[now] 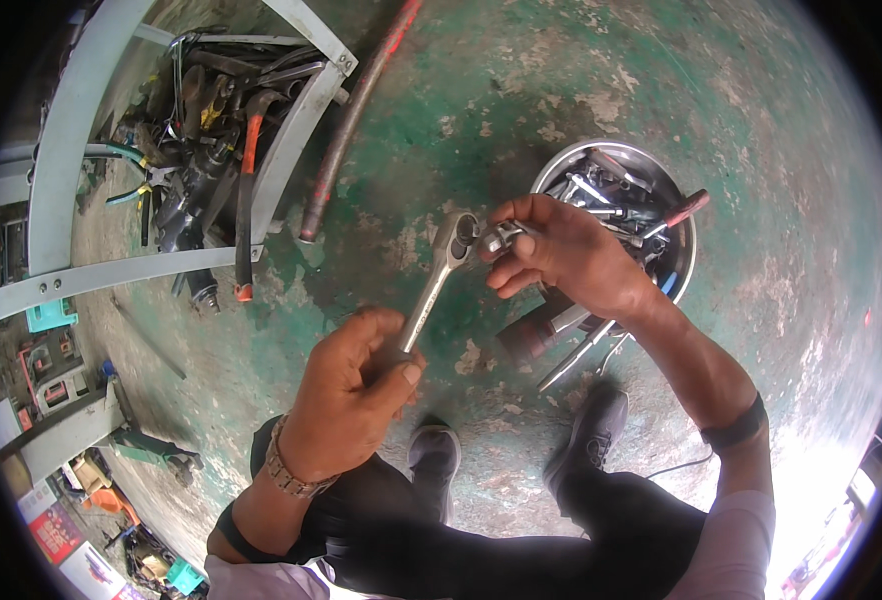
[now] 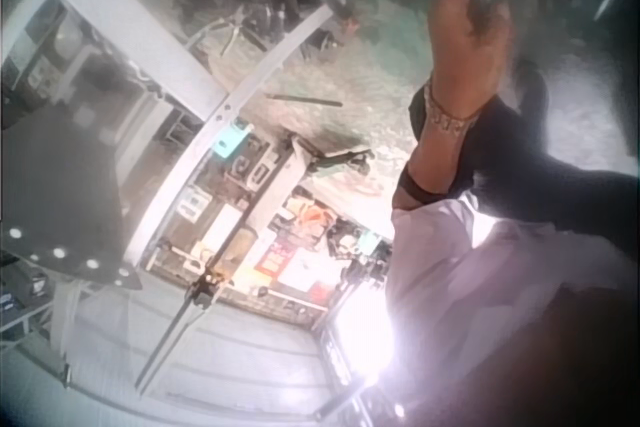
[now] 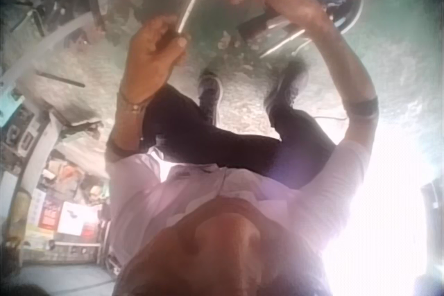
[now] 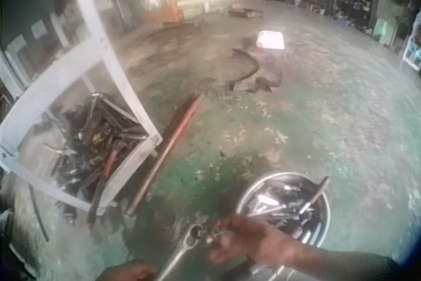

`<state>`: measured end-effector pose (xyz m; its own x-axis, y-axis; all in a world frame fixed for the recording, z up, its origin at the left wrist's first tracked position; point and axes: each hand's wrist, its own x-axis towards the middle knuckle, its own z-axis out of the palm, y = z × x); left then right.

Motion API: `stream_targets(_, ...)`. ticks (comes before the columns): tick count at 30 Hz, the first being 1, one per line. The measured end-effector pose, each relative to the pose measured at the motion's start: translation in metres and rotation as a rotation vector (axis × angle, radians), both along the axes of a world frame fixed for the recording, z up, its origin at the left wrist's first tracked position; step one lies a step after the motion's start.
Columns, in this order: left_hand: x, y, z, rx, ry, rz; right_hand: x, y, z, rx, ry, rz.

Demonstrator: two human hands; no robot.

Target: The person walks to a metal bowl filled with tools, picks up a ratchet, and selects a socket from the bowl. They attach the socket to the ratchet and walk back toward the engine part in the tray.

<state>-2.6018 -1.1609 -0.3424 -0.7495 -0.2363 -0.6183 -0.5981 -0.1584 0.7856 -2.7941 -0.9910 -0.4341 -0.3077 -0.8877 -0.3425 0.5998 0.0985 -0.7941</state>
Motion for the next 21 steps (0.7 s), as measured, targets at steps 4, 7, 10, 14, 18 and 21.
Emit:
stream_targets(4, 0.0005, 0.0009, -0.0001, 0.005, 0.007, 0.008, -0.0023, 0.0035, -0.0035, 0.037, -0.1, -0.007)
stream_targets(7, -0.0003, 0.0005, 0.0004, -0.005, 0.018, -0.015, -0.0043, 0.0066, -0.0064, 0.02, -0.176, -0.027)
stream_targets(10, -0.0007, 0.0009, 0.0013, -0.01, 0.006, -0.008, -0.0075, 0.0067, -0.0086, 0.069, -0.126, -0.006)
stream_targets(14, -0.0026, 0.0007, 0.0022, -0.003, -0.002, -0.011, -0.0056, 0.0054, -0.0064, 0.048, -0.089, -0.033)
stream_targets(18, -0.0038, 0.0004, 0.0038, 0.004, -0.014, -0.012, -0.0025, 0.0053, -0.0015, 0.08, 0.137, -0.002)
stream_targets(21, -0.0038, 0.0001, 0.0032, 0.006, -0.013, -0.011, -0.0008, 0.005, -0.0024, 0.07, 0.255, 0.031)
